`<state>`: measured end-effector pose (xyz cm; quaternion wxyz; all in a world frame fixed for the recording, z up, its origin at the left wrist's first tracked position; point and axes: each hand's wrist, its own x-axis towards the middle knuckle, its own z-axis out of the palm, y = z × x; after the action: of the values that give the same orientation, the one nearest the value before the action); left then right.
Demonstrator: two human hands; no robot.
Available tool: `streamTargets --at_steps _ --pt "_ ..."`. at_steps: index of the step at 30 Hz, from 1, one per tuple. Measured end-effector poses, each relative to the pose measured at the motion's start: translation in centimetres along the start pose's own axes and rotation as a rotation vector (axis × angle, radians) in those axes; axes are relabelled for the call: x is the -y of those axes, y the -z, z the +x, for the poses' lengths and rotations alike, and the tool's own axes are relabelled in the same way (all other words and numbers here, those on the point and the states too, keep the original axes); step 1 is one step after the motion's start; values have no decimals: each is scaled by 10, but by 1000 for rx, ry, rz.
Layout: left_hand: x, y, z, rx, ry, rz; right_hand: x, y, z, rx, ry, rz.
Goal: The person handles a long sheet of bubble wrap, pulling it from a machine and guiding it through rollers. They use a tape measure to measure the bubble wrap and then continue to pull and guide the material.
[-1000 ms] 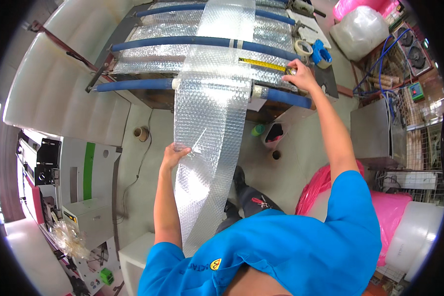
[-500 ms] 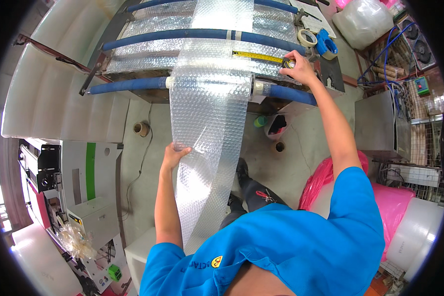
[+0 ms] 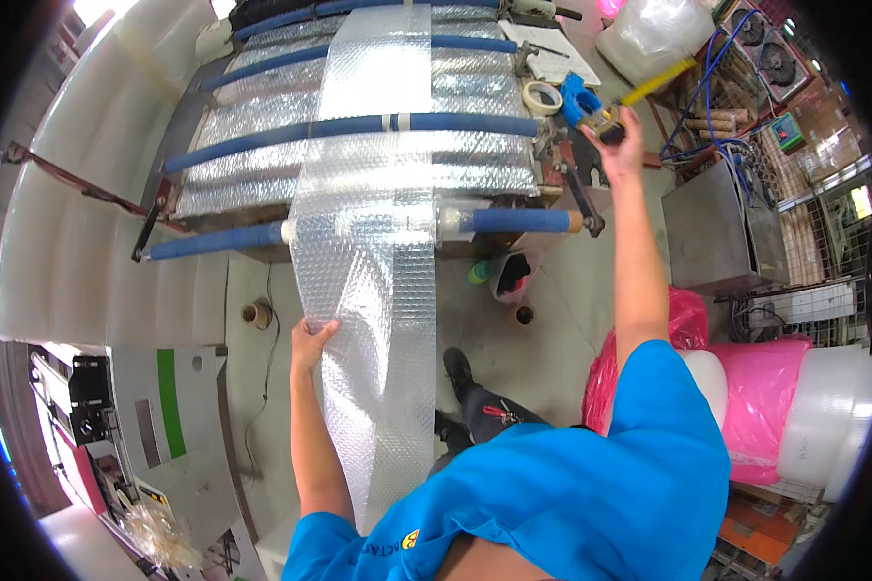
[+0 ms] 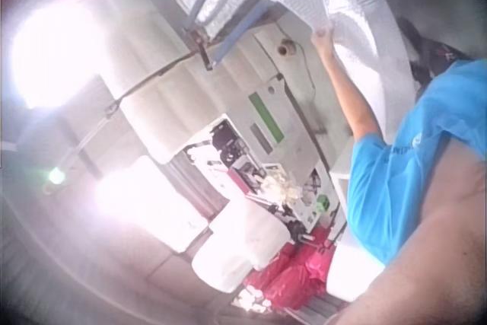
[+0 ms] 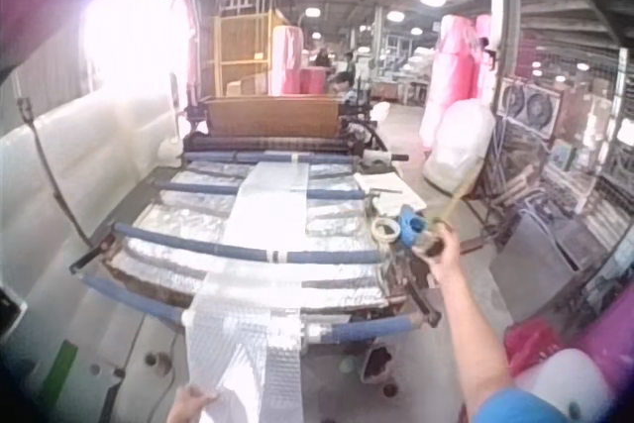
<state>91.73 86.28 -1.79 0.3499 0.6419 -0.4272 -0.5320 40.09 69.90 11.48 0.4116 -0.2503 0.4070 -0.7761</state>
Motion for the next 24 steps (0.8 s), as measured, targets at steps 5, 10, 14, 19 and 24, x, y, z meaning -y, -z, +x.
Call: streamTargets --at_steps 5,10,14,19,24 --pt "17 2 29 14 -26 -59 12 91 61 -251 -214 -213" --pt "20 16 22 -12 105 2 -43 105 71 -420 -171 -798" --pt "3 19 15 -29 119 8 -54 101 81 111 -33 -1610" --pt "9 18 -7 -47 147 159 -39 78 61 130 550 -1682" --pt "32 15 -49 -27 228 192 -60 -3 -169 184 666 -829"
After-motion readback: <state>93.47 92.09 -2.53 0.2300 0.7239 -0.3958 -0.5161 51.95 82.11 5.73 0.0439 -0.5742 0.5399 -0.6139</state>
